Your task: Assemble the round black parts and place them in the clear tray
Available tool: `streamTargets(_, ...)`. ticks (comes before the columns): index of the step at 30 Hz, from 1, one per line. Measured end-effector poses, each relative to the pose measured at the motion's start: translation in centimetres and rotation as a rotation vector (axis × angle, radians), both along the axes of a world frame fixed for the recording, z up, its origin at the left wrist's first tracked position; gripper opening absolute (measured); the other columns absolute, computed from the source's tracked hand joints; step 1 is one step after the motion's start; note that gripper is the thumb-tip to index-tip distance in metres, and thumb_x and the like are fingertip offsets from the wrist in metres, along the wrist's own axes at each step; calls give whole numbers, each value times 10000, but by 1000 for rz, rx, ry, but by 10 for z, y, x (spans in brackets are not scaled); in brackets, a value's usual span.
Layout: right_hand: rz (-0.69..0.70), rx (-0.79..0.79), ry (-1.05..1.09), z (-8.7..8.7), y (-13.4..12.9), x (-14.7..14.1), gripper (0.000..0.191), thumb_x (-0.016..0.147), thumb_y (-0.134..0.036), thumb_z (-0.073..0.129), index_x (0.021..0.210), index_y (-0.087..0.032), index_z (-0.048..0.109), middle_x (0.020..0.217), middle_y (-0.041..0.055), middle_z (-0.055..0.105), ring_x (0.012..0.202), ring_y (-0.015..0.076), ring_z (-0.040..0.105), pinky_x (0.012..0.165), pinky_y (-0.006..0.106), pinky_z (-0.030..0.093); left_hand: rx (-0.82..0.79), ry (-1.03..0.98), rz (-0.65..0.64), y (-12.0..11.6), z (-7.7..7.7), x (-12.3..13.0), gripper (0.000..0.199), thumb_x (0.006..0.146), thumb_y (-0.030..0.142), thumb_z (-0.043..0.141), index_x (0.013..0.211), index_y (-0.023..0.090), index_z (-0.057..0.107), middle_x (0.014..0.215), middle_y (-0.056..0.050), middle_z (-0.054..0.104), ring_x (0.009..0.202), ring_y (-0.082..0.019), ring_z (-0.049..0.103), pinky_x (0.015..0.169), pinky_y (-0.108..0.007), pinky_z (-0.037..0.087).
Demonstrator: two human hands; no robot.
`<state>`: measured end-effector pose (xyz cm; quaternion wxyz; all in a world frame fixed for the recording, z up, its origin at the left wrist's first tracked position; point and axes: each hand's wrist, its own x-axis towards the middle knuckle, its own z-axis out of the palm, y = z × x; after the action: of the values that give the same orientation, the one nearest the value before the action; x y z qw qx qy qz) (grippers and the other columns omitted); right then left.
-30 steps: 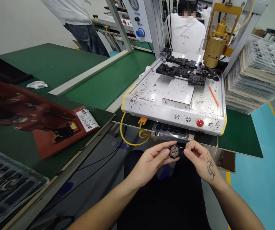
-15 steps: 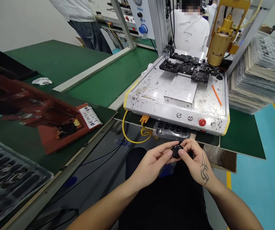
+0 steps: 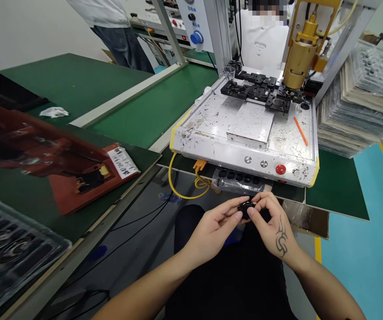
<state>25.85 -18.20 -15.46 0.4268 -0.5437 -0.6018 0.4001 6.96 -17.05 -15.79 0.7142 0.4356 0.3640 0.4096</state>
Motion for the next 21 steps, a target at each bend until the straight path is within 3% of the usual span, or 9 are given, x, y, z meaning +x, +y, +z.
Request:
streamTargets(9, -11, 110, -186, -10, 1, 2, 249, 1042, -379, 671, 871, -261, 533, 1056, 64, 597, 1018, 268, 605, 861, 408, 502, 146, 172, 53, -2, -11, 3, 383, 1010, 311, 685, 1365, 171, 712, 1172, -115, 832, 1086, -262, 811, 1002, -369, 647)
streamTargets(12, 15, 107, -200, -14, 5, 6, 156, 1020, -379, 708, 1059, -271, 602, 1050, 57, 596, 950, 255, 613, 815, 391, 527, 192, 210, 7, 1, -10, -1, 431, 1030, 289, 640, 1440, 157, 650, 1228, -124, 819, 1136, -256, 799, 1028, -357, 631)
streamTargets(14, 101, 163, -246, -12, 8, 8, 176, 1039, -333, 673, 1206, -281, 655, 1137, 82, 623, 1028, 272, 633, 888, 415, 542, 261, 297, -53, 6, -8, -6, 494, 1037, 269, 620, 1518, 165, 584, 1208, -115, 825, 1091, -247, 808, 997, -358, 637)
streamTargets(17, 213, 262, -293, -6, 13, 11, 168, 1065, -285, 619, 1204, -293, 714, 1196, 100, 674, 1128, 296, 643, 995, 457, 524, 331, 380, -118, 12, -3, -14, 550, 1045, 258, 613, 1585, 211, 518, 1229, -107, 819, 1060, -244, 808, 989, -377, 634)
streamTargets(21, 145, 79, -152, 1, 16, 7, 131, 1038, -398, 688, 1026, -269, 711, 872, 33, 674, 774, 221, 629, 719, 367, 534, 182, 194, -42, 16, -2, -17, 586, 990, 280, 723, 1543, 235, 533, 1449, -150, 708, 1269, -271, 735, 1082, -397, 600)
